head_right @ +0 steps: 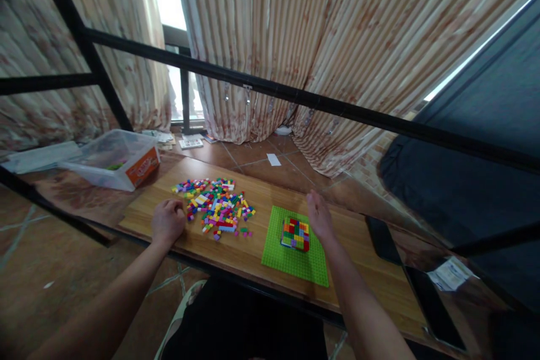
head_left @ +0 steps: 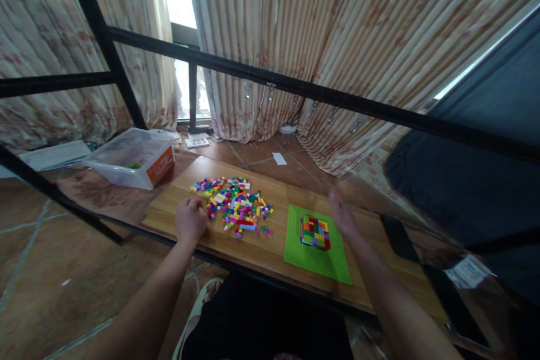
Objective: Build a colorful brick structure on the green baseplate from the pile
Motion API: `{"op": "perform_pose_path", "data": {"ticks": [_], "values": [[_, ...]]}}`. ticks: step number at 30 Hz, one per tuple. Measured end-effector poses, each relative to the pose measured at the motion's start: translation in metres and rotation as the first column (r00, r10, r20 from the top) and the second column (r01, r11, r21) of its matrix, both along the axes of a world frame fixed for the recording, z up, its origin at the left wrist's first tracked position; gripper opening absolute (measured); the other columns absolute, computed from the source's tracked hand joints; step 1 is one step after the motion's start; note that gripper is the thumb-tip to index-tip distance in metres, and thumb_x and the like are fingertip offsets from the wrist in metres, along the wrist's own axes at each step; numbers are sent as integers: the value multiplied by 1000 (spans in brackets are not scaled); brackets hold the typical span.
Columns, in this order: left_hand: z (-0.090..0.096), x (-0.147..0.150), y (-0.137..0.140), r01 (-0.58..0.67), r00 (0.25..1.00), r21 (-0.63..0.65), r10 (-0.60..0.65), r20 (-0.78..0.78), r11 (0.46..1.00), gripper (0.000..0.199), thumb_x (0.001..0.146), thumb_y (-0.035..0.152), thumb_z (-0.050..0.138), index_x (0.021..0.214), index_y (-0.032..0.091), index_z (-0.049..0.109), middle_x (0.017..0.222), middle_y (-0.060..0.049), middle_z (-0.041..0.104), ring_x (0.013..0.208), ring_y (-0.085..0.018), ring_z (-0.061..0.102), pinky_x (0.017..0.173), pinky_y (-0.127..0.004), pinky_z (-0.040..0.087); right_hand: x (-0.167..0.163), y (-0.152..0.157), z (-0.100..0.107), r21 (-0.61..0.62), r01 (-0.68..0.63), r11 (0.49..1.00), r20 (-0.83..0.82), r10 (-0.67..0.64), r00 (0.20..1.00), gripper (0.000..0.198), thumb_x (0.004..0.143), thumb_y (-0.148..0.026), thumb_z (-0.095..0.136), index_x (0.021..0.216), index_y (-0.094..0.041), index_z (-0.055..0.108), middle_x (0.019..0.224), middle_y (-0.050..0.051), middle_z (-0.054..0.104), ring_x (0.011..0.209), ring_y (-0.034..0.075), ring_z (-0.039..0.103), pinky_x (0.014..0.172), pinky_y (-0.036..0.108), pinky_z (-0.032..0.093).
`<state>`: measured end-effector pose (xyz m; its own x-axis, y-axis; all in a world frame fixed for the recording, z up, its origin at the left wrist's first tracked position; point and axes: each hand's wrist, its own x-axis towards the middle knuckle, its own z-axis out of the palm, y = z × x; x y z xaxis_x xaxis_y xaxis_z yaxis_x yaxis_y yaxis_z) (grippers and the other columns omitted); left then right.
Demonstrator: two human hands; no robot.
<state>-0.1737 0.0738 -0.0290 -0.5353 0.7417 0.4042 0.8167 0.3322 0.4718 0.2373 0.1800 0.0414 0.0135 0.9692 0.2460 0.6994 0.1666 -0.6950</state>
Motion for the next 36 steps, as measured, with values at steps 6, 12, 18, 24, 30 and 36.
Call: {"op": "perform_pose_path", "data": {"ticks": [6, 12, 18, 24, 30, 36], "values": [[-3, 1, -2, 8, 1000, 22, -9, 12, 1000, 23, 77, 14, 45, 81, 17, 67, 91, -11, 66, 94, -26, 57, 88, -37, 46, -28, -40, -48, -122, 5, 992, 509, 59, 859, 62, 94, -54, 28, 137, -15, 47, 146, 17, 43, 139, 30, 32, 110, 54, 25], [-2, 2, -2, -9, 1000, 6, 9, 19, 1000, 23, 78, 14, 45, 83, 17, 67, 92, -11, 65, 93, -26, 56, 87, -36, 46, -37, -48, -42, -27, 63, 998, 586, -35, 810, 57, 95, -50, 30, 137, -15, 47, 143, 18, 45, 136, 34, 33, 105, 62, 26], [-2, 2, -1, -2, 999, 11, 1, 41, 1000, 24, 77, 14, 45, 83, 17, 68, 93, -10, 65, 94, -26, 57, 88, -37, 46, -105, -86, -30, 137, -401, 906, 460, 300, 836, 34, 94, -37, 43, 117, -25, 64, 130, 9, 55, 121, 26, 45, 102, 45, 35], [1, 4, -3, -2, 998, 8, 2, 70, 1000, 24, 78, 14, 45, 81, 18, 68, 92, -10, 65, 94, -25, 56, 87, -37, 46, -169, -103, -30, -23, -438, 899, 420, 406, 812, 20, 88, -30, 55, 102, -27, 69, 113, 8, 60, 105, 26, 50, 90, 40, 40], [2, 5, -4, 3, 997, 5, -4, 82, 1000, 24, 78, 13, 45, 83, 17, 68, 93, -11, 65, 96, -26, 56, 87, -38, 46, -173, -95, -37, -35, -398, 917, 468, 367, 804, 15, 90, -31, 54, 95, -26, 67, 107, 7, 61, 101, 26, 49, 86, 38, 36], [3, 6, -6, 45, 996, 0, -45, 72, 999, 22, 79, 14, 47, 82, 17, 69, 93, -9, 66, 94, -25, 57, 88, -37, 45, -167, -86, -39, -6, -311, 950, 510, 270, 817, 17, 89, -25, 53, 97, -22, 67, 109, 9, 61, 104, 27, 47, 90, 39, 34]]}}
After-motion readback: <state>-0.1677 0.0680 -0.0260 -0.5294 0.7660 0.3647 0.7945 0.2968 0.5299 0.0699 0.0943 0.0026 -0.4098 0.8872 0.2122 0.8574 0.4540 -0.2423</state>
